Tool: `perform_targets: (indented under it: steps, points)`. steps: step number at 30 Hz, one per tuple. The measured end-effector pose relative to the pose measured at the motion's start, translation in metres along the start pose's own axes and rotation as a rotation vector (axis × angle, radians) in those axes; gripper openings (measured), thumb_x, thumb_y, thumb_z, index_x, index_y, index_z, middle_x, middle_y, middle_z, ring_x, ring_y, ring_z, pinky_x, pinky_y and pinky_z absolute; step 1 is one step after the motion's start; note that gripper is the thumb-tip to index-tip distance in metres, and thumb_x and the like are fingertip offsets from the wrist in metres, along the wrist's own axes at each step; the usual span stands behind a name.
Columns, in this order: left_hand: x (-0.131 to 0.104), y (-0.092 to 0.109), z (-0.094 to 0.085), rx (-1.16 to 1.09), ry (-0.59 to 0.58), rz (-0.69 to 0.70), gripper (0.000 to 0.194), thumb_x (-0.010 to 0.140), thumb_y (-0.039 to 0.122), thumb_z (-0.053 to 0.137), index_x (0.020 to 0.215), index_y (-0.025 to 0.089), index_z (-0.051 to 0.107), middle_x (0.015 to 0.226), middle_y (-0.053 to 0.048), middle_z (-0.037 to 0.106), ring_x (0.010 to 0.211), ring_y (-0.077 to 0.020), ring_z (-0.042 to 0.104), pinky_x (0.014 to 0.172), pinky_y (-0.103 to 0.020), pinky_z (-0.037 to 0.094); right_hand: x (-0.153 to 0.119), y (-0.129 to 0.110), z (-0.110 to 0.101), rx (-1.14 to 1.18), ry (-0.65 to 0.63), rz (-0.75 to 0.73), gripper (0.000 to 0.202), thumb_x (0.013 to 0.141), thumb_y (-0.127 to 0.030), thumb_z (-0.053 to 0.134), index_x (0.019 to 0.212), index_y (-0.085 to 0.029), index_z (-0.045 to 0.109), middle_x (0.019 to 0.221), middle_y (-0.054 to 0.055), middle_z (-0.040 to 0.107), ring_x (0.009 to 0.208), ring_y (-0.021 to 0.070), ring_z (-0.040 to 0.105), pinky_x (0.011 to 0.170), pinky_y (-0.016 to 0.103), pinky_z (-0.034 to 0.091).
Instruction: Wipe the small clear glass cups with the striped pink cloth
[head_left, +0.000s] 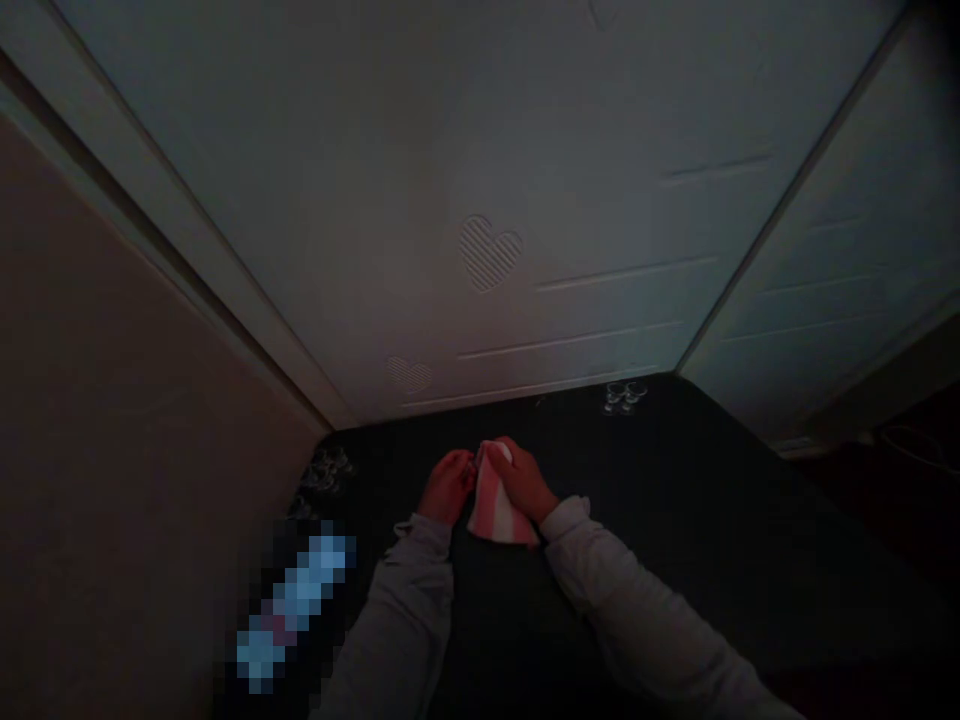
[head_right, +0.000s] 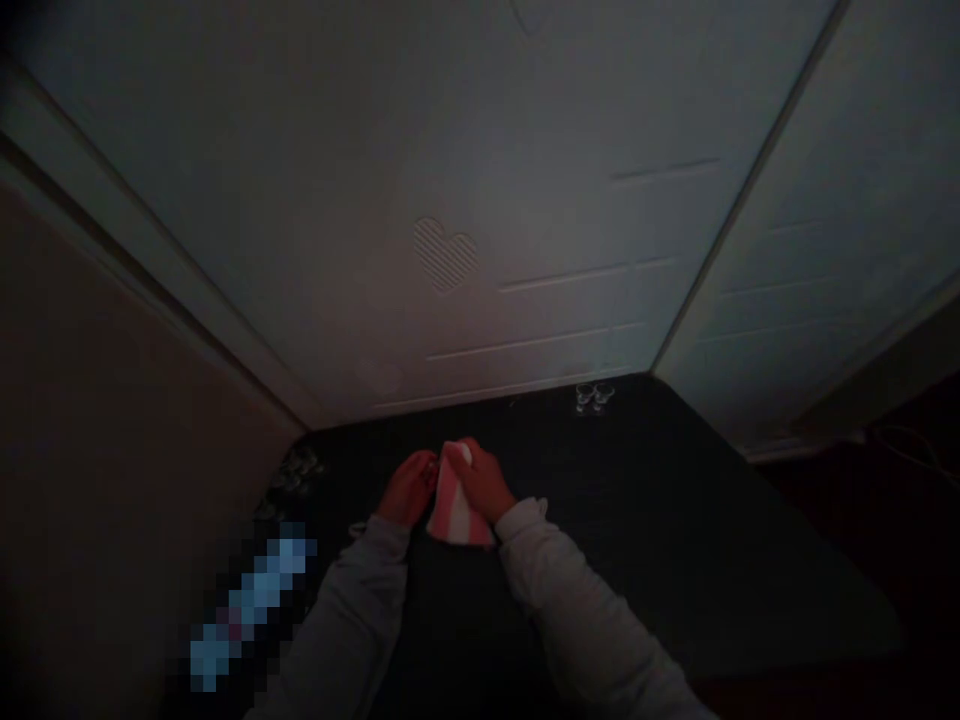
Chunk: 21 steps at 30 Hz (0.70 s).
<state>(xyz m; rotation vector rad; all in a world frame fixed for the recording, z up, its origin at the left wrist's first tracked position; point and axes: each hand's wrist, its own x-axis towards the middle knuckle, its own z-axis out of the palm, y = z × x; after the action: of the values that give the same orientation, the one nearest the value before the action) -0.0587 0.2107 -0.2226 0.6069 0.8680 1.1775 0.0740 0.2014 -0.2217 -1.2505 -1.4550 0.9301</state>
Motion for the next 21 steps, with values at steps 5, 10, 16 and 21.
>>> perform_targets:
  steps: [5,10,16,21]
  points:
    - [0.0002,-0.0031,-0.0012,0.022,-0.009,0.018,0.025,0.055,0.03,0.071,0.07,0.014,0.058,0.056,0.003,0.054,0.049,-0.0048,0.046,0.046,-0.017,0.032,-0.0019,0.0015,-0.0004,-0.052,0.021,-0.02,0.034,0.083,-0.046,0.035,0.085,-0.018,0.054,0.076,0.001,0.058,0.072,0.0146,0.053,0.069,0.026,0.039]
    - [0.0045,-0.0031,0.0001,0.041,-0.026,0.035,0.025,0.056,0.031,0.069,0.069,0.014,0.056,0.058,0.003,0.053,0.049,-0.0046,0.047,0.046,-0.018,0.032,-0.0024,-0.0013,-0.0016,-0.073,0.028,-0.015,0.035,0.083,-0.046,0.034,0.086,-0.017,0.054,0.077,0.002,0.059,0.074,0.0151,0.054,0.07,0.027,0.039]
    - [0.0057,-0.0021,0.0003,0.061,-0.03,0.027,0.024,0.059,0.03,0.068,0.071,0.014,0.056,0.058,0.004,0.052,0.05,-0.005,0.046,0.047,-0.019,0.031,-0.0031,-0.0025,-0.0012,-0.047,0.045,-0.026,0.035,0.083,-0.045,0.036,0.085,-0.017,0.056,0.078,0.002,0.059,0.073,0.0144,0.053,0.07,0.027,0.039]
    - [0.0071,-0.0007,-0.0005,0.066,-0.037,0.02,0.023,0.06,0.03,0.068,0.072,0.014,0.056,0.058,0.004,0.052,0.05,-0.0049,0.046,0.047,-0.019,0.031,-0.0029,-0.0027,-0.0004,-0.039,0.051,-0.016,0.035,0.083,-0.045,0.036,0.084,-0.017,0.056,0.077,0.001,0.059,0.073,0.0145,0.054,0.069,0.027,0.039]
